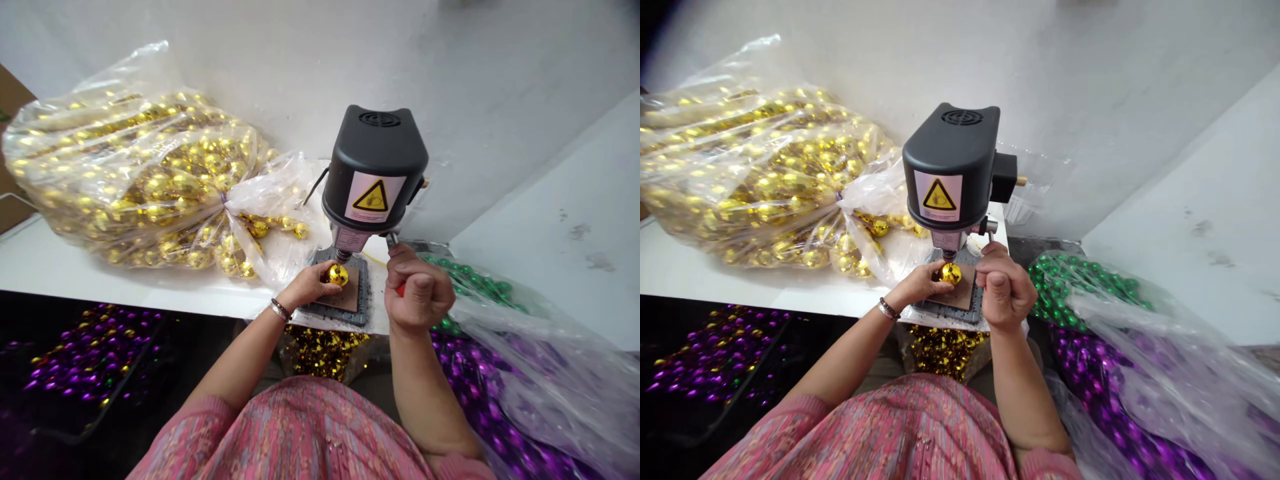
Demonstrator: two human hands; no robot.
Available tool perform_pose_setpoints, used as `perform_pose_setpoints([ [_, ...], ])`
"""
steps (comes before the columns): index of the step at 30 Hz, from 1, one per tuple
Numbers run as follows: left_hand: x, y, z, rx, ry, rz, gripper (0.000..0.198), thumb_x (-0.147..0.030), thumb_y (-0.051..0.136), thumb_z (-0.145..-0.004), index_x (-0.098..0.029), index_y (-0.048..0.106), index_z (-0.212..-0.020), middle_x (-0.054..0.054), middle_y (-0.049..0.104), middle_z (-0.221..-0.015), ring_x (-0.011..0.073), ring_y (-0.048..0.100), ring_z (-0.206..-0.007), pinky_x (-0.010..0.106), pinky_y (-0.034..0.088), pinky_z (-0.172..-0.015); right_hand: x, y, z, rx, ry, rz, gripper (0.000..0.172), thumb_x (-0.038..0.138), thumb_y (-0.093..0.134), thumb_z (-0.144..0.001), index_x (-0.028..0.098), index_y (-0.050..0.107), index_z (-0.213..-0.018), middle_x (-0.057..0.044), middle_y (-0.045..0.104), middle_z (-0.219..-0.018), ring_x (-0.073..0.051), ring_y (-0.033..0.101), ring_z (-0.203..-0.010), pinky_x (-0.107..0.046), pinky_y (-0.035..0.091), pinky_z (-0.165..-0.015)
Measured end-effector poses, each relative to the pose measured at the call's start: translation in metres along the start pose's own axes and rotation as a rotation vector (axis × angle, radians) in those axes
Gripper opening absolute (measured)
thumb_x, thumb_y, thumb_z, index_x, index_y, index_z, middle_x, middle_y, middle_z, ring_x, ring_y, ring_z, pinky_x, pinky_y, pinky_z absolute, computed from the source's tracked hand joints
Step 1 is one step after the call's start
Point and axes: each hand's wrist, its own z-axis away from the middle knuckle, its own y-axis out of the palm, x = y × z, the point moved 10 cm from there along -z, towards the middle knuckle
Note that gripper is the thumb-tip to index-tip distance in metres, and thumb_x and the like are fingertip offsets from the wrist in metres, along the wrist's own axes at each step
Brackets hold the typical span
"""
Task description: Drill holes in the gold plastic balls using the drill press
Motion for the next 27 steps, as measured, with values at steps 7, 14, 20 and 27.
perform_pose_setpoints([
  [7, 0.007, 0.0, 0.004, 0.002, 0.021, 0.002, 0.073, -0.023, 0.081, -0.068, -0.018, 0.06, -0.138, 0.005, 0.073, -0.121, 0.0231, 0.068, -0.109, 0.034, 0.051, -0.101, -0.017, 0.011, -0.066, -0.142, 0.296, 0.033, 0.037, 0.051, 0.052, -0.092, 0.017, 0.058, -0.08, 0.005, 0.043, -0.056, -0.003, 0.041, -0.045, -0.02, 0.029, -0.042],
  [14, 0.0, 0.002, 0.028, 0.13, 0.105, 0.028, 0.071, -0.02, 0.08, -0.068, -0.02, 0.062, -0.136, 0.008, 0.07, -0.13, 0.0231, 0.066, -0.115, 0.037, 0.05, -0.105, -0.024, 0.017, -0.073, -0.121, 0.329, 0.005, 0.038, 0.052, 0.049, -0.094, 0.017, 0.052, -0.079, 0.006, 0.041, -0.057, -0.001, 0.038, -0.043, -0.016, 0.028, -0.041],
  [20, 0.003, -0.056, 0.024, -0.087, 0.072, -0.128, 0.062, -0.035, 0.077, -0.08, -0.019, 0.062, -0.139, 0.012, 0.068, -0.135, 0.023, 0.067, -0.108, 0.036, 0.053, -0.098, -0.022, 0.015, -0.074, -0.146, 0.301, -0.08, 0.032, 0.045, 0.054, -0.092, 0.016, 0.055, -0.078, 0.007, 0.043, -0.053, -0.002, 0.037, -0.04, -0.018, 0.027, -0.037],
  [27, 0.029, -0.182, -0.021, -0.494, -0.283, -0.819, 0.04, -0.005, 0.044, -0.092, -0.005, 0.066, -0.125, 0.023, 0.066, -0.132, 0.0319, 0.06, -0.126, 0.041, 0.046, -0.108, -0.015, 0.017, -0.071, -0.118, 0.252, -0.065, 0.035, 0.046, 0.05, -0.095, 0.014, 0.055, -0.079, 0.007, 0.045, -0.055, 0.0, 0.042, -0.043, -0.014, 0.031, -0.039],
])
